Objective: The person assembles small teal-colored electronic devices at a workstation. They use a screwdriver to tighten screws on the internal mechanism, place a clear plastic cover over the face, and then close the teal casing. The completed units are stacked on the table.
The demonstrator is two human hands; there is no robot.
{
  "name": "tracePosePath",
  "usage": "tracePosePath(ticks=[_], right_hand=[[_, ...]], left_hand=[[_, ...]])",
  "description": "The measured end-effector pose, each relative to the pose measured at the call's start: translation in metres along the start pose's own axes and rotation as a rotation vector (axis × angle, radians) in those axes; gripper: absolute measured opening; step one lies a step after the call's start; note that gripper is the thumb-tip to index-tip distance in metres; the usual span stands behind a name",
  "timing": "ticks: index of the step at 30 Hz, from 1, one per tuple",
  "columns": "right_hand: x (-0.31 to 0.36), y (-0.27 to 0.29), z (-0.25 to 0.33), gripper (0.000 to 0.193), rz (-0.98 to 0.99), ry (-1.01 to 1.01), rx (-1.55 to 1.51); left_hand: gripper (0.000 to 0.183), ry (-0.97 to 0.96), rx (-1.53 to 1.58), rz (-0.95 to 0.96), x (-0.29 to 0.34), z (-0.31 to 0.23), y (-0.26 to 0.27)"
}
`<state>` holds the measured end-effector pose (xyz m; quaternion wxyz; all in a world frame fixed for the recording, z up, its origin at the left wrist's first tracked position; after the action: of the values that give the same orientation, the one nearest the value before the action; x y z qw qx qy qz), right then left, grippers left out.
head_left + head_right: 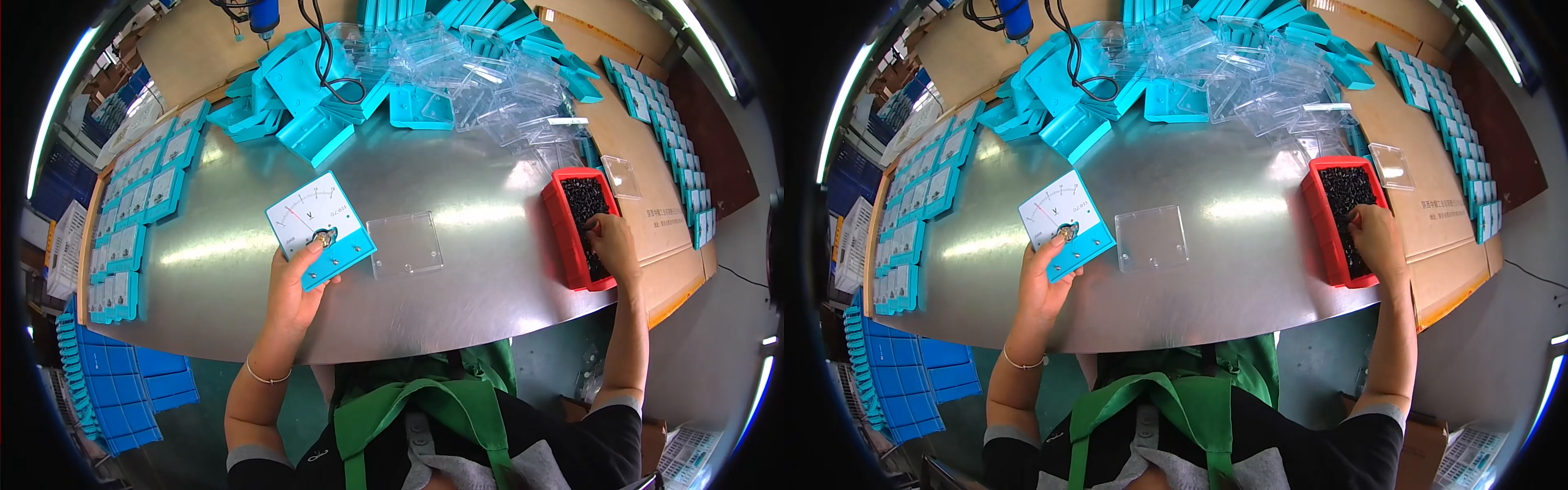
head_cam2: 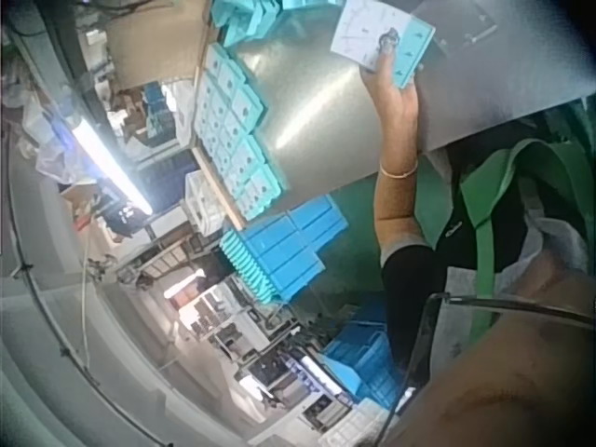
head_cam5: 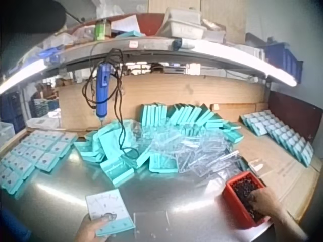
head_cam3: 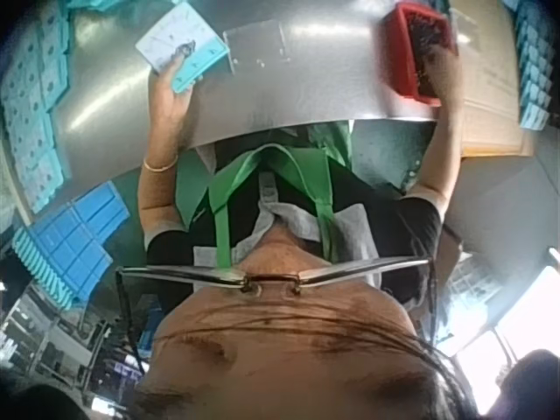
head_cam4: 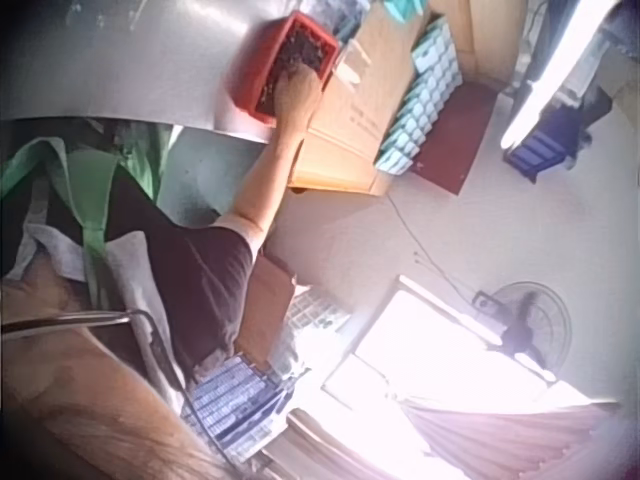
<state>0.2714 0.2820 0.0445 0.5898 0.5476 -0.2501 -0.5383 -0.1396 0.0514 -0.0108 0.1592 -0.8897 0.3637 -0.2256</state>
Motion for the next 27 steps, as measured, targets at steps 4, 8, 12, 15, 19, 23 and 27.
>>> tracePosePath(ticks=[4, 8, 12, 15, 19, 23, 27], right_hand=[[0.001, 0.019, 0.008, 0.011, -0.113, 0.072, 0.123], [0.002, 0.021, 0.050, 0.012, -0.148, 0.267, 0.148], [-0.004, 0.026, 0.068, 0.009, -0.203, 0.258, 0.113], [0.002, 0.035, 0.117, 0.007, -0.081, 0.128, -0.342], [0.022, -0.001, 0.203, 0.012, 0.184, 0.364, -0.638], [0.046, -0.056, 0.249, 0.013, 0.276, 0.615, -0.678], [0.056, -0.076, 0.264, 0.013, 0.241, 0.713, -0.539]], left_hand=[[0.033, -0.020, 0.003, -0.018, -0.001, -0.007, 0.008], [0.033, -0.001, 0.021, -0.016, -0.003, -0.003, 0.006], [0.033, 0.028, 0.040, 0.021, -0.002, 0.007, 0.000], [0.032, 0.053, 0.056, 0.023, -0.003, 0.020, 0.006], [0.030, 0.042, 0.061, 0.040, -0.003, 0.021, 0.007], [0.030, 0.060, 0.073, 0.028, -0.001, 0.019, 0.006], [0.030, 0.064, 0.063, 0.035, 0.001, 0.018, 0.006]])
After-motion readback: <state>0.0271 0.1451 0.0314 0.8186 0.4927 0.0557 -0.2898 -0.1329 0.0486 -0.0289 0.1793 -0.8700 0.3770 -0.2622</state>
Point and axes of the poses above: each hand's wrist, its own x-axis away from the middle knuckle, its own y-axis out of the back of the hand, z = x × y, the point moved 8 cm from there along -x, towards the middle knuckle, and after that the axes turned 14 degrees about -z, right-handed, at the moved point
